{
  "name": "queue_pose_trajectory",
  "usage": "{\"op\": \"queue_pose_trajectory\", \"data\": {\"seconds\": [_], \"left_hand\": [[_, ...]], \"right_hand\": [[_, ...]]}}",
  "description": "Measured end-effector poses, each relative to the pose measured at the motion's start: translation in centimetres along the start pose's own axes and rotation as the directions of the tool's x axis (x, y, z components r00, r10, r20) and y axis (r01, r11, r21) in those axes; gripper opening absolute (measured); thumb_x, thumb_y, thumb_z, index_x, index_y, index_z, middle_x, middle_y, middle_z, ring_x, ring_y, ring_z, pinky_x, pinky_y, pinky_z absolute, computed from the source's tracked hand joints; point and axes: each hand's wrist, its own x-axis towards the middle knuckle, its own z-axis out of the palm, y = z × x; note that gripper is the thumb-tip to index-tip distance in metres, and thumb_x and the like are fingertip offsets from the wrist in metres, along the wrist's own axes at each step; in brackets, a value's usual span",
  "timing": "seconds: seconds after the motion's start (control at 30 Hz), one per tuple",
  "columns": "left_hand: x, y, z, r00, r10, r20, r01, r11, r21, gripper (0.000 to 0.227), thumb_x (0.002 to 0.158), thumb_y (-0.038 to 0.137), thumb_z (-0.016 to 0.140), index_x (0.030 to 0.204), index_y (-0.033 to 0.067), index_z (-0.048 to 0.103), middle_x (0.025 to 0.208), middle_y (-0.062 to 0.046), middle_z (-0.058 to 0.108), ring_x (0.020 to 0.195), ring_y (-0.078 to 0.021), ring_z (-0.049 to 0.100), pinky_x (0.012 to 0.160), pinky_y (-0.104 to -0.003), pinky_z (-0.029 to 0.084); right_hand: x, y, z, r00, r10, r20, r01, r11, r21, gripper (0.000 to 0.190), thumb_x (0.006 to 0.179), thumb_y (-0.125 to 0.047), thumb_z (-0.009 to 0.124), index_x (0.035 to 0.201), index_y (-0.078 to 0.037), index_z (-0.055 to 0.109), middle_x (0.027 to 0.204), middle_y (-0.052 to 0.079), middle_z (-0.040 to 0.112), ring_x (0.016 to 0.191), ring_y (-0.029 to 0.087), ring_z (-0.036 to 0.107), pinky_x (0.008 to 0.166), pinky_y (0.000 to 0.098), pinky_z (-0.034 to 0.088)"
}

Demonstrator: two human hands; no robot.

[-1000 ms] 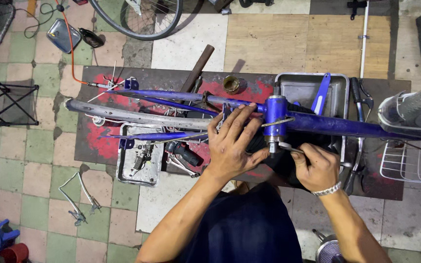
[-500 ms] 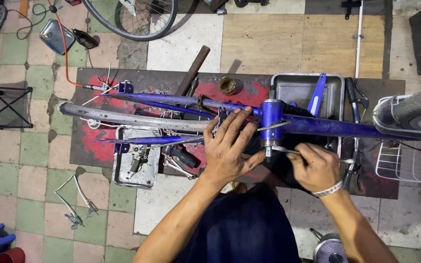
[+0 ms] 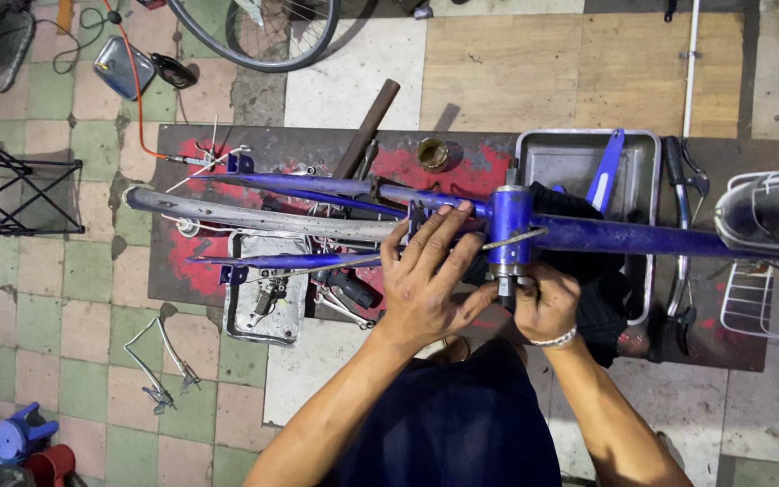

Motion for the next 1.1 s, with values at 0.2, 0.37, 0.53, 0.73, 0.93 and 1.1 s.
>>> {"op": "queue_pose_trajectory", "data": {"seconds": [0.2, 0.37, 0.53, 0.73, 0.93, 1.1], "left_hand": [[0.2, -0.3, -0.3, 1.000, 0.009, 0.010, -0.009, 1.000, -0.001, 0.053, 0.091, 0.049, 0.074, 0.129, 0.0122, 0.067, 0.150, -0.013, 0.058, 0.140, -0.0286, 0.057, 0.118, -0.052, 0.030], [0.2, -0.7, -0.2, 0.999, 0.022, 0.028, -0.022, 1.000, -0.002, 0.057, 0.089, 0.053, 0.075, 0.128, 0.0118, 0.067, 0.150, -0.012, 0.058, 0.139, -0.0284, 0.057, 0.118, -0.052, 0.030], [-0.3, -1.3, -1.5, 0.997, 0.037, 0.069, -0.036, 0.999, -0.018, 0.060, 0.090, 0.052, 0.077, 0.129, 0.0085, 0.065, 0.151, -0.010, 0.058, 0.140, -0.0263, 0.059, 0.118, -0.050, 0.034], [-0.3, -0.7, -0.6, 0.999, 0.041, 0.009, -0.041, 0.997, -0.064, 0.077, 0.081, 0.062, 0.076, 0.132, 0.0066, 0.062, 0.148, -0.012, 0.058, 0.136, -0.0280, 0.058, 0.116, -0.052, 0.034], [-0.1, -0.8, -1.1, 0.997, 0.065, 0.046, -0.062, 0.995, -0.076, 0.079, 0.086, 0.061, 0.075, 0.140, 0.0062, 0.057, 0.154, -0.012, 0.053, 0.141, -0.0287, 0.053, 0.118, -0.053, 0.033], [-0.2, -0.7, -0.9, 0.997, 0.066, 0.041, -0.064, 0.996, -0.065, 0.078, 0.086, 0.060, 0.075, 0.140, 0.0069, 0.057, 0.156, -0.010, 0.051, 0.144, -0.0269, 0.050, 0.119, -0.053, 0.032]], "right_hand": [[-4.7, 3.3, 8.3, 0.958, 0.281, -0.063, -0.204, 0.815, 0.542, 0.052, 0.101, -0.037, 0.069, 0.135, 0.000, 0.057, 0.120, 0.017, 0.065, 0.104, 0.024, 0.067, 0.090, 0.0388, 0.056], [-4.4, -0.9, 13.4, 0.998, 0.055, 0.018, -0.055, 0.998, 0.023, 0.048, 0.104, -0.040, 0.058, 0.134, -0.002, 0.055, 0.124, 0.016, 0.063, 0.109, 0.024, 0.066, 0.093, 0.0400, 0.055], [-3.6, -7.7, 14.8, 0.949, 0.316, -0.009, -0.289, 0.879, 0.379, 0.043, 0.108, -0.040, 0.051, 0.128, -0.003, 0.056, 0.120, 0.015, 0.065, 0.105, 0.024, 0.067, 0.090, 0.0381, 0.056], [-5.3, -5.1, 8.4, 0.908, 0.417, 0.047, -0.370, 0.741, 0.561, 0.041, 0.113, -0.041, 0.043, 0.121, -0.004, 0.058, 0.114, 0.013, 0.068, 0.101, 0.023, 0.069, 0.087, 0.0358, 0.058], [-4.2, -4.0, -3.7, 0.882, 0.472, 0.015, -0.454, 0.856, -0.249, 0.031, 0.102, -0.033, 0.066, 0.095, -0.003, 0.070, 0.071, 0.013, 0.064, 0.059, 0.025, 0.063, 0.060, 0.0387, 0.050], [3.5, -9.6, -12.4, 0.936, 0.237, 0.259, -0.047, 0.816, -0.576, 0.033, 0.094, -0.040, 0.071, 0.096, -0.007, 0.074, 0.084, 0.011, 0.074, 0.063, 0.027, 0.070, 0.052, 0.0363, 0.051]]}}
